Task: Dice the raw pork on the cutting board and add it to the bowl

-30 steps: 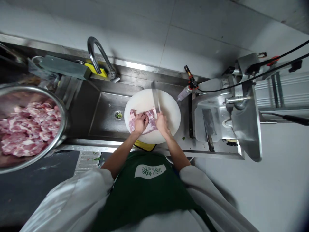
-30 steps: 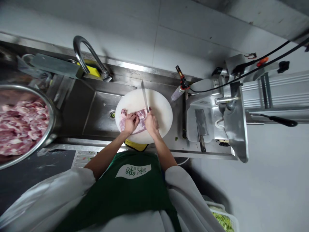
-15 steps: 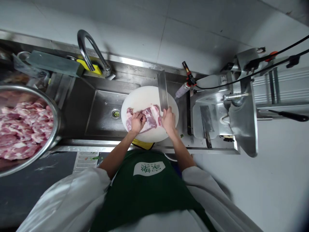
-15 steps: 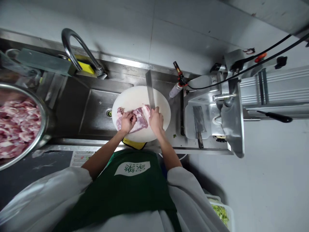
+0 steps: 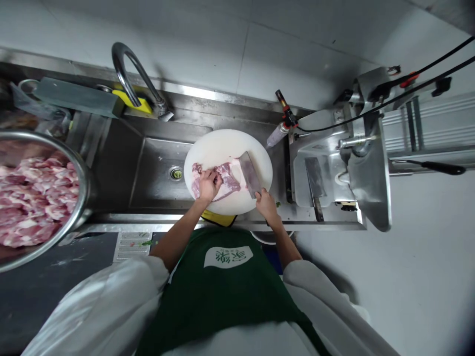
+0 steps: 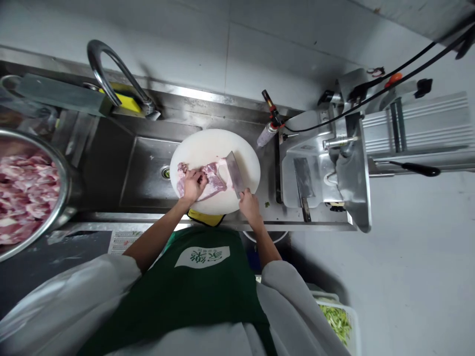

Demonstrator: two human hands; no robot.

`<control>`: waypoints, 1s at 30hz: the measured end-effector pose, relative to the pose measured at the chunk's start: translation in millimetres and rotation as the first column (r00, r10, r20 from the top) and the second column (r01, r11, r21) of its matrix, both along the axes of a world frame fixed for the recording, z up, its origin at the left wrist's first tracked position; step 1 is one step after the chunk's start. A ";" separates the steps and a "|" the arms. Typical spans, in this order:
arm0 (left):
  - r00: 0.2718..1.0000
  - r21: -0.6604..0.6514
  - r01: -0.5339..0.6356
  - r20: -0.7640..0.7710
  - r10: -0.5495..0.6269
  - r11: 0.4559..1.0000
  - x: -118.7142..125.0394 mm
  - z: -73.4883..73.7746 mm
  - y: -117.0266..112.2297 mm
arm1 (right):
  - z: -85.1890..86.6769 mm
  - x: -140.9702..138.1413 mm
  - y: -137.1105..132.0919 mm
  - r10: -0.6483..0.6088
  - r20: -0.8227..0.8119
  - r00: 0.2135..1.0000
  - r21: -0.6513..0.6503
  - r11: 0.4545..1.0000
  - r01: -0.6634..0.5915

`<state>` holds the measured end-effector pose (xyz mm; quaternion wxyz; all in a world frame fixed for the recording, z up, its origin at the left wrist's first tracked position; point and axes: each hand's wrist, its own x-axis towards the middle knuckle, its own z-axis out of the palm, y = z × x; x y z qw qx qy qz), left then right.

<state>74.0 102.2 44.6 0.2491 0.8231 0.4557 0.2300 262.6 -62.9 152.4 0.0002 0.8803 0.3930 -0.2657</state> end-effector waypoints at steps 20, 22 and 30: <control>0.998 0.054 -0.006 0.057 0.003 0.999 -1.9 -6.6 1.9 | 25.8 -0.9 -31.6 0.063 0.078 0.995 -0.011 0.998 -0.063; 0.999 0.072 -0.012 0.053 0.008 0.997 -2.7 -6.9 1.3 | 38.0 -8.5 -0.1 0.049 0.119 0.992 0.102 0.993 -0.061; 0.998 0.068 0.009 0.062 -0.014 0.998 -3.4 -9.8 1.6 | -13.8 -29.2 107.5 0.108 -0.016 0.994 0.198 0.975 -0.102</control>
